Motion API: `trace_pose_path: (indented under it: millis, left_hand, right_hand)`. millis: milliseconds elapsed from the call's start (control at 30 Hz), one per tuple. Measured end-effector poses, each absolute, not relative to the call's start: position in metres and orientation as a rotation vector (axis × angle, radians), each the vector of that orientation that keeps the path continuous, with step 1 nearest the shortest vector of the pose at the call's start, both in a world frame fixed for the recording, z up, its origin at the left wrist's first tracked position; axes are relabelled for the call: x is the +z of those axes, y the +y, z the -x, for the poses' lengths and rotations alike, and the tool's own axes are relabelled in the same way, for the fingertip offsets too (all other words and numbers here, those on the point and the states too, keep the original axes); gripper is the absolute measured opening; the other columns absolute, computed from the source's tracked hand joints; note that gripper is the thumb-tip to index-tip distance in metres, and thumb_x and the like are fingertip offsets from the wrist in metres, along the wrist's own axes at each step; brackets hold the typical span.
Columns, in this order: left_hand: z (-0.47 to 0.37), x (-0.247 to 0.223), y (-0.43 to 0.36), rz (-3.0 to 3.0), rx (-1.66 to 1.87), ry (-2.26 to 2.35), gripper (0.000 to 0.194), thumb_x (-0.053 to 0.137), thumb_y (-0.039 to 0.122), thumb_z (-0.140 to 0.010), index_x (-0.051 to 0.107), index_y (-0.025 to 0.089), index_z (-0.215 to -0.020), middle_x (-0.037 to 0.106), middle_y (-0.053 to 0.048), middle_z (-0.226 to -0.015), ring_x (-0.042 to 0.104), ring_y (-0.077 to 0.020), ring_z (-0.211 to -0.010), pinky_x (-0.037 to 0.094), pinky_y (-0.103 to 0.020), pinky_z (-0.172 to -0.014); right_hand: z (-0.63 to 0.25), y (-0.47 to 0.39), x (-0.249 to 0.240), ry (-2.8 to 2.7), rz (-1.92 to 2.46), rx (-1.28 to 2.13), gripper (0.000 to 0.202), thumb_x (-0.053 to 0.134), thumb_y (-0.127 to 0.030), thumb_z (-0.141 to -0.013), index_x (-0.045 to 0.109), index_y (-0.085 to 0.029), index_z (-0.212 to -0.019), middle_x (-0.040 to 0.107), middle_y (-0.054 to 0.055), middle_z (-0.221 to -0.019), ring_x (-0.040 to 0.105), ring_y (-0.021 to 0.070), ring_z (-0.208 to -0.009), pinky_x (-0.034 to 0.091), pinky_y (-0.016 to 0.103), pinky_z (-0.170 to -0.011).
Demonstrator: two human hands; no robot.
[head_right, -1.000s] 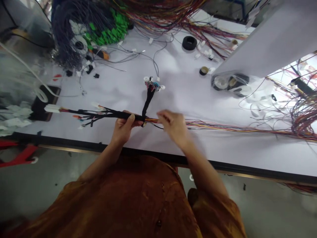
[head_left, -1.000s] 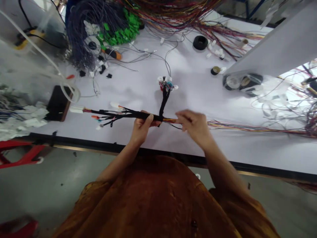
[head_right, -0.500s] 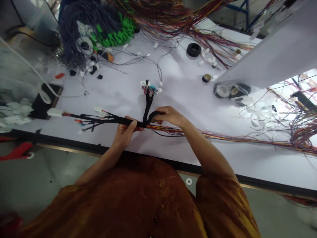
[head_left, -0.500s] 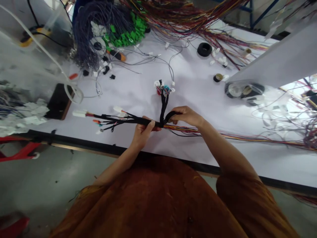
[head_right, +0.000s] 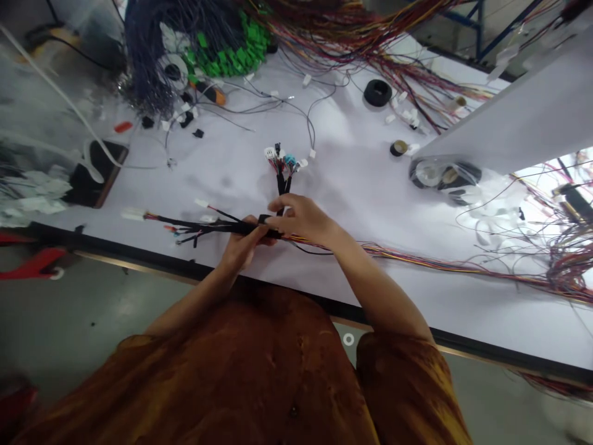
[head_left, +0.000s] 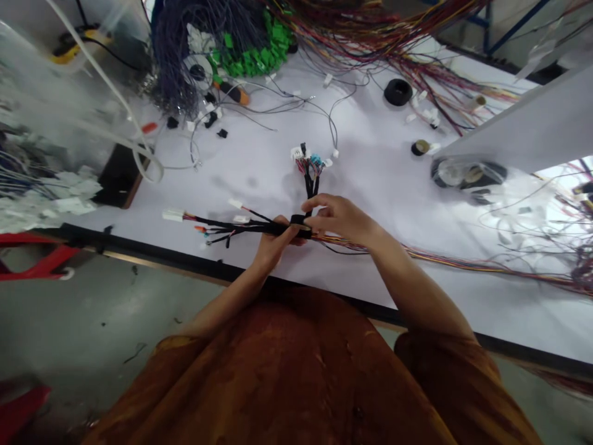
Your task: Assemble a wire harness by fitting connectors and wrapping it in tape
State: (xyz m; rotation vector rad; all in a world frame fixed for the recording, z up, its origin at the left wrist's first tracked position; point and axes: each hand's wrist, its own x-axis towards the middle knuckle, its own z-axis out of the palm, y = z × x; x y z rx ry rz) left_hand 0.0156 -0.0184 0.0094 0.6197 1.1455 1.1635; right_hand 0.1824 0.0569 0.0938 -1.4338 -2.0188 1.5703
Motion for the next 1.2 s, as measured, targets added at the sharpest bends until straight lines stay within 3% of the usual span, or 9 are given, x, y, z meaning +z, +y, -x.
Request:
trace_pose_path:
  millis: [100,200,267,433,667,767,1067,1200]
  left_hand:
    - [-0.016,0.01,-0.017,-0.622,1.16,1.135,0.044,0.081,0.043,-0.07,0.045,0.018,-0.072,0.069,0.001,-0.066,0.068,-0.0132,-0.052,0.058,-0.024,-0.054]
    - [-0.013,0.011,-0.015,-0.637,1.149,1.115,0.043,0.082,0.043,-0.069,0.047,0.018,-0.068,0.066,0.002,-0.063,0.066,-0.0126,-0.052,0.056,-0.023,-0.053]
    - [-0.009,0.011,-0.015,-0.682,1.12,1.122,0.04,0.081,0.045,-0.069,0.052,0.018,-0.067,0.063,0.003,-0.057,0.064,-0.0121,-0.048,0.053,-0.022,-0.048]
    - [-0.004,0.013,-0.02,-0.707,1.011,1.103,0.037,0.077,0.051,-0.073,0.06,0.018,-0.08,0.057,0.005,-0.05,0.052,-0.01,-0.034,0.04,-0.02,-0.032]
    - [-0.02,0.03,-0.033,-0.792,1.246,1.201,0.043,0.078,0.048,-0.074,0.056,0.017,-0.094,0.065,0.001,-0.06,0.063,-0.0148,-0.046,0.055,-0.027,-0.046]
    - [-0.024,0.036,-0.041,-0.92,1.334,1.239,0.042,0.076,0.044,-0.077,0.057,0.017,-0.103,0.067,0.002,-0.063,0.065,-0.0136,-0.048,0.057,-0.025,-0.05]
    - [-0.034,0.039,-0.057,-1.05,1.438,1.376,0.035,0.075,0.039,-0.079,0.061,0.016,-0.1,0.07,0.0,-0.069,0.069,-0.0149,-0.053,0.059,-0.025,-0.052]
    - [-0.026,0.051,-0.06,-1.176,1.352,1.303,0.026,0.071,0.036,-0.083,0.061,0.016,-0.097,0.066,0.003,-0.066,0.059,-0.0081,-0.044,0.052,-0.02,-0.045]
  right_hand:
    - [-0.201,0.062,0.073,-1.678,1.553,1.896,0.026,0.064,-0.025,-0.081,0.063,-0.014,-0.104,0.067,0.005,-0.084,0.061,0.013,-0.067,0.051,0.027,-0.065]
    - [-0.205,0.059,0.05,-1.472,1.254,2.249,0.029,0.066,-0.022,-0.075,0.063,-0.015,-0.102,0.07,0.005,-0.096,0.065,0.0154,-0.085,0.052,0.03,-0.081]
    - [-0.202,0.056,0.041,-1.37,1.116,2.303,0.031,0.067,-0.021,-0.071,0.063,-0.016,-0.101,0.07,0.004,-0.097,0.065,0.0154,-0.088,0.051,0.031,-0.087]
    - [-0.196,0.047,0.044,-1.423,1.204,2.153,0.032,0.075,-0.024,-0.065,0.06,-0.016,-0.092,0.064,-0.001,-0.085,0.059,0.0133,-0.078,0.048,0.029,-0.079]
    - [-0.191,0.028,0.055,-1.268,1.219,1.955,0.021,0.072,-0.025,-0.067,0.055,-0.017,-0.075,0.051,-0.008,-0.058,0.044,0.0074,-0.055,0.034,0.024,-0.057]
    - [-0.185,0.018,0.06,-1.132,1.232,1.903,0.023,0.073,-0.024,-0.063,0.052,-0.018,-0.071,0.05,-0.008,-0.055,0.044,0.0068,-0.052,0.033,0.023,-0.054]
    - [-0.172,-0.012,0.077,-0.936,1.348,1.683,0.019,0.065,-0.022,-0.06,0.047,-0.021,-0.067,0.043,-0.01,-0.047,0.039,0.0059,-0.046,0.027,0.022,-0.045]
    - [-0.178,-0.018,0.088,-0.997,1.362,1.693,0.019,0.066,-0.023,-0.063,0.047,-0.021,-0.069,0.044,-0.01,-0.049,0.041,0.0061,-0.046,0.028,0.022,-0.046]
